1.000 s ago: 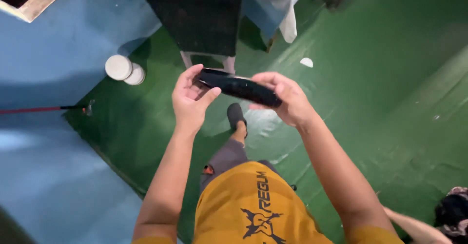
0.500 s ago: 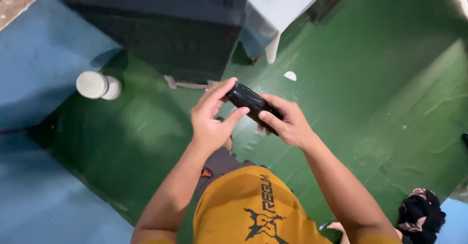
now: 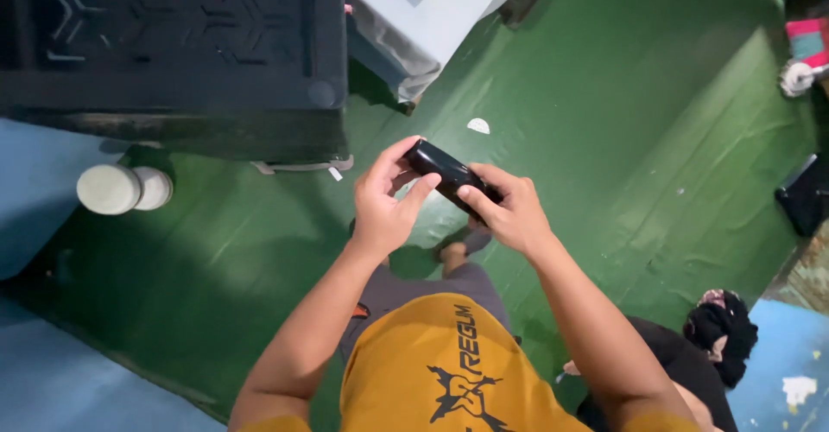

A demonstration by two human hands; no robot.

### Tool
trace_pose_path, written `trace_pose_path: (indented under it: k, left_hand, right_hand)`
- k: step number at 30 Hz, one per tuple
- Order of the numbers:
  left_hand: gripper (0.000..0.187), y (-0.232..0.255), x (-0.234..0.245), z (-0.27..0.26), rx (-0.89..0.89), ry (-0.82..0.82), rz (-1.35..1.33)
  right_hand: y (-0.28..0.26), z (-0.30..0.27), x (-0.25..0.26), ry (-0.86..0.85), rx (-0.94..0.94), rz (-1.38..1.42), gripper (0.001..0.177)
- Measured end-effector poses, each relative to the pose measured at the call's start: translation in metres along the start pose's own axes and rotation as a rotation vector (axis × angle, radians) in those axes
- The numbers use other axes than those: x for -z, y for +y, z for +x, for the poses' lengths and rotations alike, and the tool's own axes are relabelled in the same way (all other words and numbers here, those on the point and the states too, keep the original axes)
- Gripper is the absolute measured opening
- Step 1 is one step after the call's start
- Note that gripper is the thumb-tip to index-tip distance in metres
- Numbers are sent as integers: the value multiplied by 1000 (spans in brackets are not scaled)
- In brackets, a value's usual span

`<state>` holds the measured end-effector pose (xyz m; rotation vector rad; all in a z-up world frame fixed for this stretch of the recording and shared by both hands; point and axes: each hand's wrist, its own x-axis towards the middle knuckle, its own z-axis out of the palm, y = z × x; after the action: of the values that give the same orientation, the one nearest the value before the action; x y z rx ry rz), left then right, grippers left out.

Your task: The recorder organizes electronic remotes and batteries on a table and then coils a white USB cable.

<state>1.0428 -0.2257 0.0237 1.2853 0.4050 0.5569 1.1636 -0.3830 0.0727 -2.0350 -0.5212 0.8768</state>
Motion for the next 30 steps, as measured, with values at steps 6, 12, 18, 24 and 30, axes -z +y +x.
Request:
trace_pose_path:
  k: [6, 12, 18, 24, 30]
  left_hand:
    - [50, -3, -22, 23, -17, 147, -4]
    - [44, 2, -68, 29, 36, 391, -333]
    - [39, -52, -129, 29, 244, 395, -183]
    - [32, -117, -188, 28, 198, 362, 38]
    - [41, -105, -246, 42, 438, 485, -198]
  right_hand:
    - [30, 27, 34, -149, 30, 294, 33]
    - [57, 48, 91, -190, -31, 335, 31]
    - [100, 59, 161, -231, 24, 391, 34]
    - [153, 69, 224, -279, -47, 553, 42]
    - [182, 68, 279, -344, -110, 946, 69]
